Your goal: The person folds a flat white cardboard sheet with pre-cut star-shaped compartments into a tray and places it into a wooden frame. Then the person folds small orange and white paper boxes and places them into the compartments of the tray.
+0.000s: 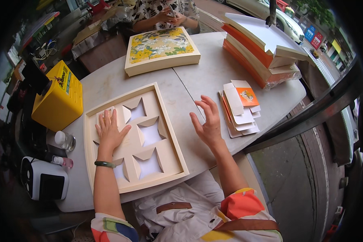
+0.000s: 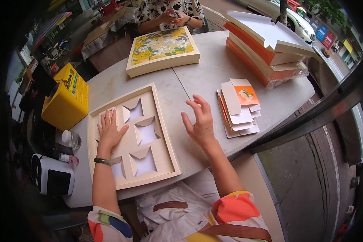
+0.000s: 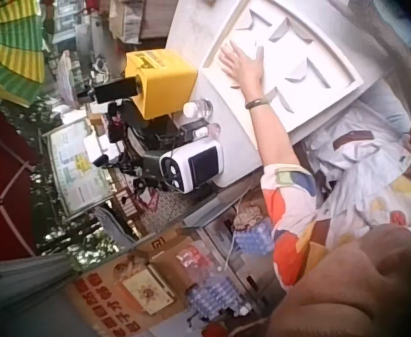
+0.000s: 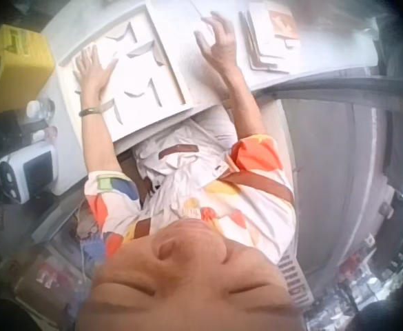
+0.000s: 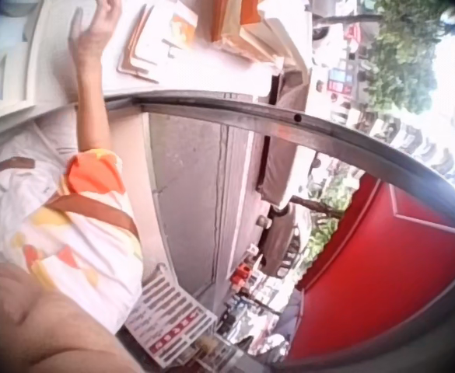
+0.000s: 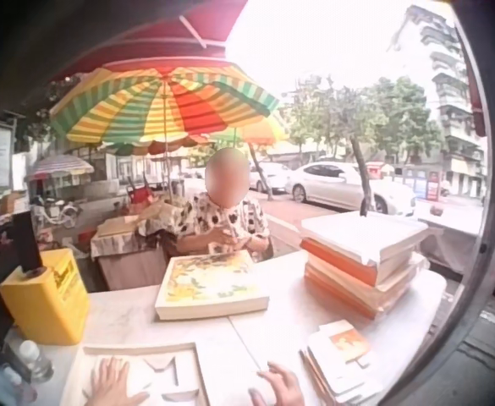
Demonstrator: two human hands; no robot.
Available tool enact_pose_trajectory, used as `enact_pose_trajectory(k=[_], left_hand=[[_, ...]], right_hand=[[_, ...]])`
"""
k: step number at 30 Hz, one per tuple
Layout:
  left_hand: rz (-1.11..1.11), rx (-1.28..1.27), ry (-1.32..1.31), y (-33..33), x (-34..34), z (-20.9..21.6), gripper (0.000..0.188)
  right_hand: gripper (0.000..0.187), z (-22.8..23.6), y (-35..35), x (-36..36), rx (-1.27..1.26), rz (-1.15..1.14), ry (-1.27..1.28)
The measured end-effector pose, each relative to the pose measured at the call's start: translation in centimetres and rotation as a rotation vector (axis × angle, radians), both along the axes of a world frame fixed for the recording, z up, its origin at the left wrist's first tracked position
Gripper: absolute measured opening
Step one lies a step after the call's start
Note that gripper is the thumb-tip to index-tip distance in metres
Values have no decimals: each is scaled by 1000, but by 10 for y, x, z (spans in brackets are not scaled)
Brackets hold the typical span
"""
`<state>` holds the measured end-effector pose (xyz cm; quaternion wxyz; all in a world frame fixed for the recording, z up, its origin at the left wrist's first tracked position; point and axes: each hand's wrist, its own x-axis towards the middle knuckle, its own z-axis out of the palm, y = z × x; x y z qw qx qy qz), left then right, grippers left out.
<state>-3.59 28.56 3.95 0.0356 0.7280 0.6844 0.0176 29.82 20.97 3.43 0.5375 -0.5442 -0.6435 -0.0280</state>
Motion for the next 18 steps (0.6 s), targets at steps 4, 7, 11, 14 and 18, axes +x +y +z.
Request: enact_pose_trajectory(k=[4,7,11,14,18], left_hand=[[-40,45,-12,0,6,-2,94],[-40,42,-37,-2,5,3,93],[-13,40,-32,-7,-1,4,92],[-12,39,-44,-6,-1,6,92],[-24,19,-87,-4,3,8,92]], right_hand=[[49,23,-18,110,-83,-539,-274],[81,14,-12,174,-327,-692,-273],[104,21,4,193,-797,-592,-41],[96,5,4,212,-654,-530,86],[51,-17,-1,283,-464,-269,507]])
